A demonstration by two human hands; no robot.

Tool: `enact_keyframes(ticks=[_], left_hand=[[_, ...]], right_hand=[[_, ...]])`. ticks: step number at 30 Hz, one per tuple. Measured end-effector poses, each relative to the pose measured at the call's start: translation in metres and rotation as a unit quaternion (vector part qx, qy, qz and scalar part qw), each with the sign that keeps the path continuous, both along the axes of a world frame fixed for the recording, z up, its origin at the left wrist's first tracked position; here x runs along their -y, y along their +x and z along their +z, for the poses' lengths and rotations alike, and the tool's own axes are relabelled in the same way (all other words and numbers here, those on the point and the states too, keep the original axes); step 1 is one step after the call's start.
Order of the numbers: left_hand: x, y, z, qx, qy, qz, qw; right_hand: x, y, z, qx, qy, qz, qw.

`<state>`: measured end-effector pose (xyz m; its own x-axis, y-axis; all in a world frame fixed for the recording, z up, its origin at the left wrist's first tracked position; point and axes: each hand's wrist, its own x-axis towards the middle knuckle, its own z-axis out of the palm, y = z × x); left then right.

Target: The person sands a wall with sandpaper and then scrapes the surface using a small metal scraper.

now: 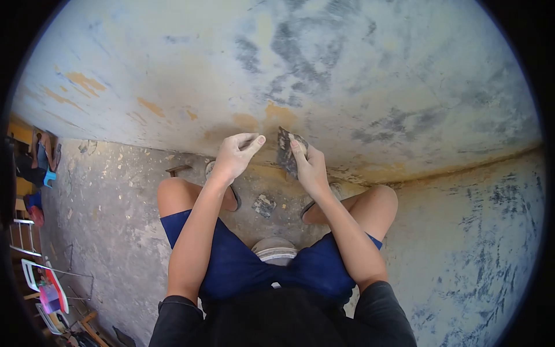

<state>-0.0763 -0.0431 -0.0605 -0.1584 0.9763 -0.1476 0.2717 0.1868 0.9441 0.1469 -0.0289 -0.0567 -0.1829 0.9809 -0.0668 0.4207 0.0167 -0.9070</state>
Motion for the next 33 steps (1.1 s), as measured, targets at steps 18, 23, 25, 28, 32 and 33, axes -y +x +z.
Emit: enact_keyframes(ticks=[18,23,25,28,32,33], left_hand=[[-0.021,0.019,0.020,0.232,-0.013,-0.051,0.971],[-0.014,0.019,0.009,0.102,-0.057,-0.037,0.993],[-0.009,0.023,0.017,0.174,-0.101,-0.034,0.979],[0.001,0.031,0.030,0.263,-0.067,-0.103,0.957],[0.004,0.029,0.030,0.201,-0.002,-0.098,0.975],[0.003,0.024,0.028,0.210,0.003,-0.090,0.974]], right_hand=[[-0.014,0.002,0.014,-0.332,-0.159,0.056,0.928],[0.002,-0.005,0.016,0.087,0.190,0.037,0.977],[0.011,-0.012,0.010,0.124,0.223,0.037,0.966],[0.017,-0.025,0.000,0.158,0.297,0.035,0.941],[0.023,-0.028,0.000,0.135,0.329,0.065,0.932],[0.024,-0.027,0.004,0.135,0.328,0.063,0.933]])
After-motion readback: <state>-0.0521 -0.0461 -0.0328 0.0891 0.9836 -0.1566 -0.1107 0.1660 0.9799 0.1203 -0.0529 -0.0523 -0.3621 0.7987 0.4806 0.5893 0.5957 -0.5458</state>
